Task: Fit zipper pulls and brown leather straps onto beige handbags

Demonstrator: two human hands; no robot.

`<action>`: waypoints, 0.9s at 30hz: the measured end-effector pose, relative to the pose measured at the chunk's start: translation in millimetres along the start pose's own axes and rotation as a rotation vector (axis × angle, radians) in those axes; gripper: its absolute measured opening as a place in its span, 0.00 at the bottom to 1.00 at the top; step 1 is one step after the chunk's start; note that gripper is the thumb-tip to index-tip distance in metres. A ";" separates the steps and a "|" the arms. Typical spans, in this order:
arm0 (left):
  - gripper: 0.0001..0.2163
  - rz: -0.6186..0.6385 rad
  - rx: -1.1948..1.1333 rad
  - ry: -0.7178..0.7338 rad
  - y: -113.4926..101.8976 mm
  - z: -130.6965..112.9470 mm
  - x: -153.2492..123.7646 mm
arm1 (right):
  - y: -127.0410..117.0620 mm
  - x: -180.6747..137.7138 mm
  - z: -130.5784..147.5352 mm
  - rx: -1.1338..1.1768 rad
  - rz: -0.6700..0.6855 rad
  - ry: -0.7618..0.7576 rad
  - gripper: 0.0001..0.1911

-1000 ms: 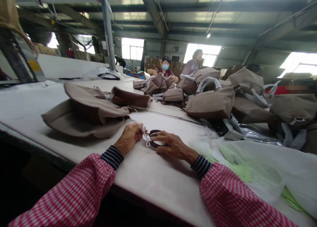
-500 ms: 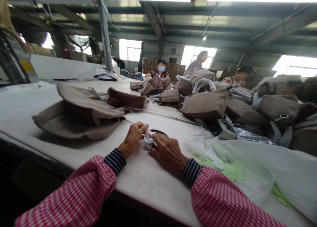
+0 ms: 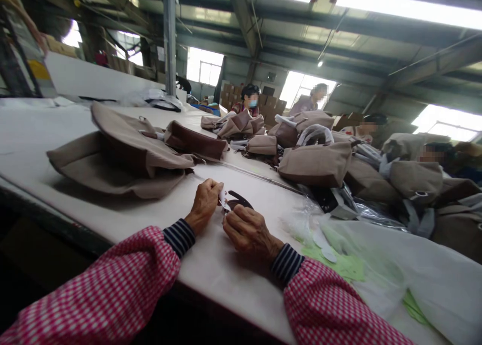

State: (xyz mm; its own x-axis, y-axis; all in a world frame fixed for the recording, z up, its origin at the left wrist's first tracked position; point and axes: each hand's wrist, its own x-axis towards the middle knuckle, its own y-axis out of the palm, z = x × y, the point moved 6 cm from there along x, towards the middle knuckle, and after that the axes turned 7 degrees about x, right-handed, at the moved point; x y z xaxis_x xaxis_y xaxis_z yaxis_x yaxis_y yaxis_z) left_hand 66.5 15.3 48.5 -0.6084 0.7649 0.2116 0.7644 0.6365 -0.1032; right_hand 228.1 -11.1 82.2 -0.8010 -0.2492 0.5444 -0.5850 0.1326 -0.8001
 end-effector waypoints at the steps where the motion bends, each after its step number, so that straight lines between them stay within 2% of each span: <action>1: 0.14 -0.016 0.027 0.007 -0.8 -0.6 -0.5 | -0.7 0.3 1.2 0.015 0.006 -0.017 0.20; 3: 0.13 -0.036 0.096 0.043 -1.6 -5.9 -2.1 | -4.9 1.2 -0.3 0.056 -0.005 0.012 0.20; 7: 0.13 -0.037 0.196 0.183 2.8 -22.6 -8.4 | -23.2 -0.6 -14.4 0.165 -0.151 0.265 0.14; 10: 0.12 0.019 0.313 0.268 12.5 -22.2 -12.6 | -27.2 -0.8 -10.4 0.178 -0.204 0.250 0.13; 12: 0.12 0.077 0.428 0.281 20.7 -13.1 -10.5 | -20.4 -0.6 -12.0 0.164 -0.210 0.262 0.12; 15: 0.14 0.136 0.463 0.266 28.4 -0.5 -3.8 | -4.5 -2.6 -25.8 0.172 -0.223 0.381 0.07; 17: 0.16 0.136 0.470 0.255 28.0 2.7 -0.6 | 5.1 -3.6 -29.0 0.144 -0.219 0.409 0.06; 22: 0.19 0.043 0.453 0.176 13.4 9.9 10.0 | 36.8 2.0 -2.0 0.090 -0.003 0.203 0.08; 24: 0.20 0.025 0.436 0.151 7.9 14.7 14.4 | 48.3 4.4 0.3 0.129 0.029 0.196 0.10; 27: 0.23 0.045 0.373 0.197 3.8 14.7 15.6 | 63.5 6.6 -14.6 0.135 0.020 0.249 0.17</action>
State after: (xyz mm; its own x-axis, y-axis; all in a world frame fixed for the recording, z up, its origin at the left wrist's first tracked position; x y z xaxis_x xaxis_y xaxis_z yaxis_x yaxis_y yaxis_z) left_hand 56.9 31.1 37.1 -0.4964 0.7822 0.3765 0.6374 0.6228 -0.4537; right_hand 183.9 9.7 38.6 -0.8286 -0.0017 0.5599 -0.5599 0.0024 -0.8286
